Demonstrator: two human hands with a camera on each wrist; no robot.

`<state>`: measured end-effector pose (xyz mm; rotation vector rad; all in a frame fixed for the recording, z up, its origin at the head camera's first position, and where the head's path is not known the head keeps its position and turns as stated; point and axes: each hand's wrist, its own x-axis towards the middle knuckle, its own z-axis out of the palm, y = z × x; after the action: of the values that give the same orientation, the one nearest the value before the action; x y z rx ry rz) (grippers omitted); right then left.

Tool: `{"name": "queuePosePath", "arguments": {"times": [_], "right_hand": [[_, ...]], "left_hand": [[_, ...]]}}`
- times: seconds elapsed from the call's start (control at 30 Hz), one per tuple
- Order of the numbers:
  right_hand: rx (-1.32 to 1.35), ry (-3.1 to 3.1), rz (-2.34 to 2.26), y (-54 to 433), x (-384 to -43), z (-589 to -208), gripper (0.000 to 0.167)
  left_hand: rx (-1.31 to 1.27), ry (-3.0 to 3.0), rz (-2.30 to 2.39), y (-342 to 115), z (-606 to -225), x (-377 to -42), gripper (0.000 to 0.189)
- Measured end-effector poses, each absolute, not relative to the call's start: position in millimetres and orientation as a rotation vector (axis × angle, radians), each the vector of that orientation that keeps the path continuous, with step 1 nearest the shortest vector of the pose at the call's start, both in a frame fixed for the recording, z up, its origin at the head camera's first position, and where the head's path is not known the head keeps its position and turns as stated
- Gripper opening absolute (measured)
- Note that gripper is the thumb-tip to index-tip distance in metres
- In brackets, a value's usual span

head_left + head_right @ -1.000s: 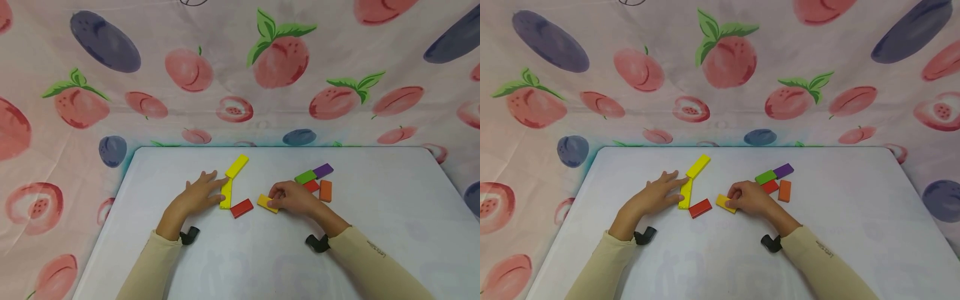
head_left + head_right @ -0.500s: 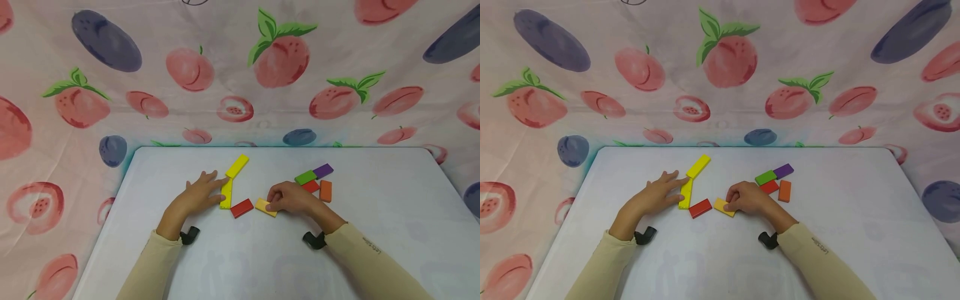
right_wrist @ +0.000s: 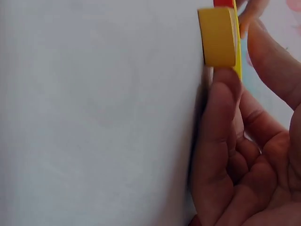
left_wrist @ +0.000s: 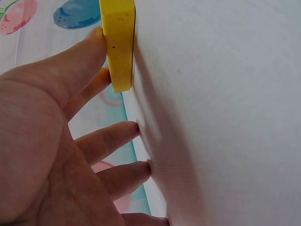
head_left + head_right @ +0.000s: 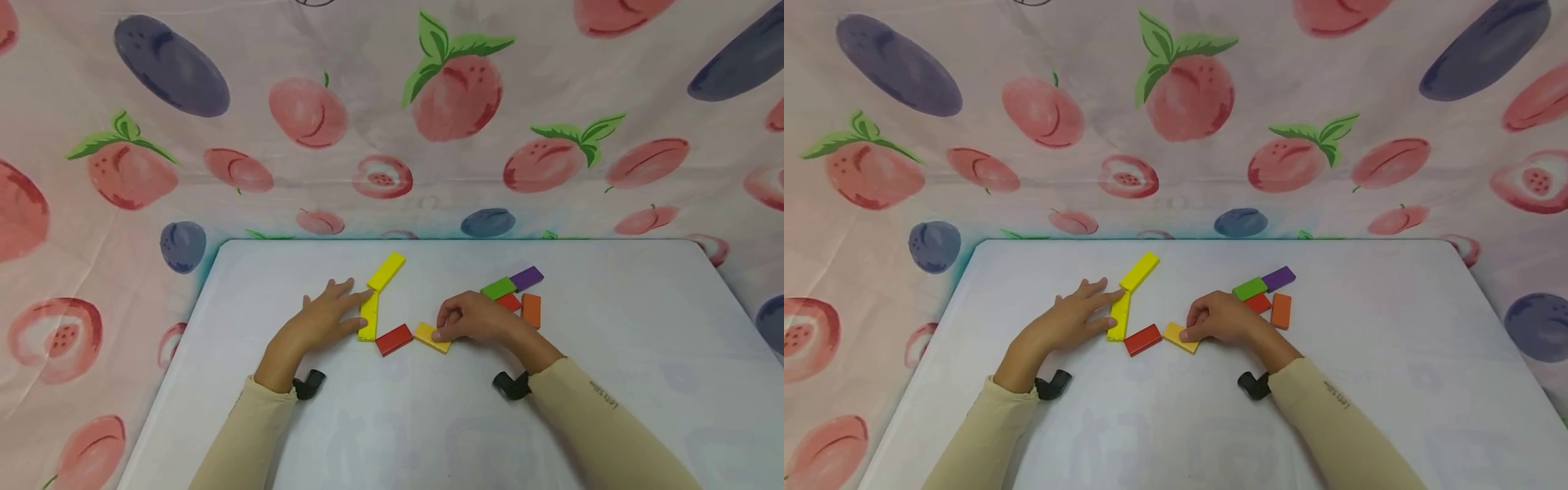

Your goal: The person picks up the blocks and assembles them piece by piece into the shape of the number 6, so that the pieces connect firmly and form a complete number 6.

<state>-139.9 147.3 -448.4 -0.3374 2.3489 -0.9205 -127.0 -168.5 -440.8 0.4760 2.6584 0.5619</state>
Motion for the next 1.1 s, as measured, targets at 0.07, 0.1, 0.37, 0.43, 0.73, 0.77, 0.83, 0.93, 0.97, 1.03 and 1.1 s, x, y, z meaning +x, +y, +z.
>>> {"name": "queuePosePath", "arguments": {"times": [0.07,0.1,0.37,0.43,0.73,0.77,0.83,0.93,0.97,1.03,1.1], "right_hand": [[-0.347,2.325,-0.932,149.6,-142.6,-448.0,0.02],[-0.344,2.316,-0.936,150.0,-143.4,-447.1,0.021],[-0.325,2.288,-0.95,149.7,-144.9,-443.7,0.019],[-0.322,2.284,-0.951,150.1,-145.4,-443.5,0.019],[-0.326,2.263,-0.966,151.1,-146.6,-444.2,0.018],[-0.323,2.264,-0.962,151.2,-146.7,-444.1,0.018],[-0.325,2.265,-0.956,151.0,-146.8,-444.5,0.018],[-0.323,2.263,-0.952,151.2,-147.1,-444.7,0.018],[-0.324,2.261,-0.952,151.2,-147.1,-444.7,0.018],[-0.321,2.254,-0.956,151.4,-147.3,-444.4,0.017],[-0.32,2.249,-0.959,151.4,-147.5,-444.0,0.017]], "left_hand": [[0.473,2.658,0.563,-168.4,-440.8,-127.5,0.061],[0.474,2.658,0.562,-168.5,-440.9,-127.8,0.061],[0.474,2.66,0.559,-168.4,-441.3,-129.1,0.061],[0.476,2.663,0.559,-168.3,-440.9,-129.2,0.061],[0.471,2.669,0.556,-168.5,-441.2,-130.8,0.061],[0.469,2.667,0.559,-168.5,-441.0,-130.6,0.062],[0.467,2.666,0.562,-168.1,-440.4,-130.0,0.061],[0.463,2.662,0.567,-167.3,-439.5,-129.2,0.061],[0.462,2.66,0.57,-166.8,-439.3,-129.1,0.061],[0.459,2.657,0.574,-166.3,-438.9,-128.8,0.061],[0.458,2.655,0.58,-166.1,-438.6,-128.6,0.061]]}}
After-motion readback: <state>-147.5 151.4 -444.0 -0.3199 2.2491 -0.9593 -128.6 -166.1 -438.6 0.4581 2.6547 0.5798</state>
